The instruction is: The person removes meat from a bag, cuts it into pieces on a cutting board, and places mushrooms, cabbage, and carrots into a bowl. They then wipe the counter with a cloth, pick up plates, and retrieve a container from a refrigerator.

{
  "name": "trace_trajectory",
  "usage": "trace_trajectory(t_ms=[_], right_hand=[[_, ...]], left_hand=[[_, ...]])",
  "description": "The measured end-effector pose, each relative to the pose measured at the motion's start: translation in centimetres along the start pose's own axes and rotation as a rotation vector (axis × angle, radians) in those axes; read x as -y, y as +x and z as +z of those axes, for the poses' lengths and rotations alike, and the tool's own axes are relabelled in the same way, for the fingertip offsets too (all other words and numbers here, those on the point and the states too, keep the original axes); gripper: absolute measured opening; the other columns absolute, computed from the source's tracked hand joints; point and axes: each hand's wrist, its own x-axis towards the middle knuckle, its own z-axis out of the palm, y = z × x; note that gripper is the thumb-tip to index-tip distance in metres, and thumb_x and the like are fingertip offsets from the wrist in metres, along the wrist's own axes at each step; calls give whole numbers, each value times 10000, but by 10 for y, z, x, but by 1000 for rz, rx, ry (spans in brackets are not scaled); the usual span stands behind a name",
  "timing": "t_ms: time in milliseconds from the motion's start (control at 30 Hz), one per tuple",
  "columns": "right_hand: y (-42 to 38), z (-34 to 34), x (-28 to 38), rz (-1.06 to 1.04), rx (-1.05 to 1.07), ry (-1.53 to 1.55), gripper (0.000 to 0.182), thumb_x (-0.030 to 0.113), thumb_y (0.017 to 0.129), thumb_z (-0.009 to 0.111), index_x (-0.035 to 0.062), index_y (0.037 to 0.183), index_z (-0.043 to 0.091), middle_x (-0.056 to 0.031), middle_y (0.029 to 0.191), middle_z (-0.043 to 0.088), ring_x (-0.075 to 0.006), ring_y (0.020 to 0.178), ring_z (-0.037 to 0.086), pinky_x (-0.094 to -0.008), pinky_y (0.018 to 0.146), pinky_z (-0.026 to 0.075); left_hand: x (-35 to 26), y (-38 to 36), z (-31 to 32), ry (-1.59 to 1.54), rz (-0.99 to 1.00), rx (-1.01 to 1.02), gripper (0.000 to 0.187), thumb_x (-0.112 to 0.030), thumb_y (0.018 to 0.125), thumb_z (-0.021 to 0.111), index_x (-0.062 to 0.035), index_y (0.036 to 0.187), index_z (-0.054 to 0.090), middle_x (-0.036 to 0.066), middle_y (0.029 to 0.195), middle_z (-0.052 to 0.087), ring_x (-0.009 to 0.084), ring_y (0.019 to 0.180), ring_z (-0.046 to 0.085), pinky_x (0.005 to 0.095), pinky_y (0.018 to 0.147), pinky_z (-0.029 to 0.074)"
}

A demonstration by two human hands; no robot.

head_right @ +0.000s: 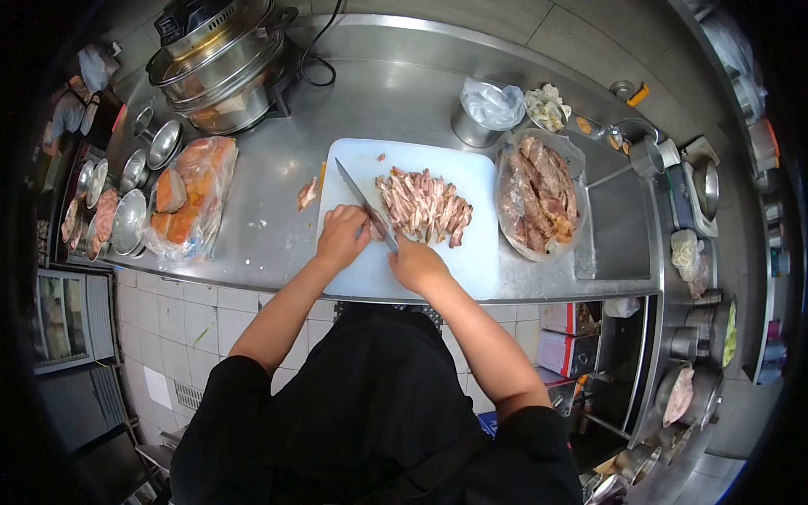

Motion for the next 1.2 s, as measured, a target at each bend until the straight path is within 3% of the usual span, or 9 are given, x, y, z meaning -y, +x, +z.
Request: trace_trajectory(t_ms=[300,367,467,500,567,867,967,1033,1200], right_hand=[[-3,-57,36,190,331,232,363,231,907,547,-42,1138,487,-211,761,652,-272,478,614,-412,516,511],[-4,-30,28,208,299,202,359,201,902,526,-53,1154,487,-246,840,664,-306,496,633,-411,603,537],[31,34,-15,-203,-201,-45,325,179,905,522,-52,1133,505,-232,789,663,-307,492,629,-413,582,534],[33,16,-5,-200,-206,-43,325,179,905,522,-52,1133,505,-232,789,663,-307,492,629,-413,582,534],[24,-48,40,148,252,177,316,179,904,516,-57,1115,511,-219,762,659,-305,484,625,-401,536,528],[17,-28,23,215,219,385,388,228,907,564,-57,1163,505,-159,612,611,-245,414,577,-374,450,485],[16,-28,4,270,193,522,377,240,905,582,-30,1160,518,-108,559,568,-212,395,552,-353,432,465],[-1,-32,9,251,155,601,366,247,907,583,4,1176,525,-81,537,539,-189,389,541,-341,427,455],[-28,-34,20,288,169,507,418,262,916,564,32,1258,499,-81,550,548,-183,400,550,-341,435,455]], left_hand=[[4,-4,-5,-39,34,-14,110,-100,755,647,-80,853,600,54,943,591,259,958,534,384,806,390],[6,-6,-2,-41,49,-10,113,-100,751,651,-81,853,606,50,953,593,253,966,538,386,811,392],[9,-5,0,3,35,15,126,-103,748,652,-80,863,605,49,950,589,251,969,533,390,817,392],[10,-7,-1,-29,61,-3,128,-102,736,654,-80,847,593,54,947,583,264,959,528,394,808,394],[9,-4,-4,-61,95,-27,131,-101,725,655,-80,831,581,60,944,577,277,949,523,399,798,395],[11,-10,-1,-8,72,-11,132,-83,706,664,-81,804,575,60,912,565,280,933,521,383,795,402],[17,-6,-7,-39,23,60,142,-90,708,668,-74,830,596,74,948,581,290,960,531,404,814,419],[29,-7,-14,-111,-3,-105,169,-90,717,671,-63,873,613,98,995,593,305,1002,539,429,854,435],[68,11,-56,137,-412,-168,201,-150,780,652,-56,957,641,130,1043,614,326,1027,568,422,883,455]])
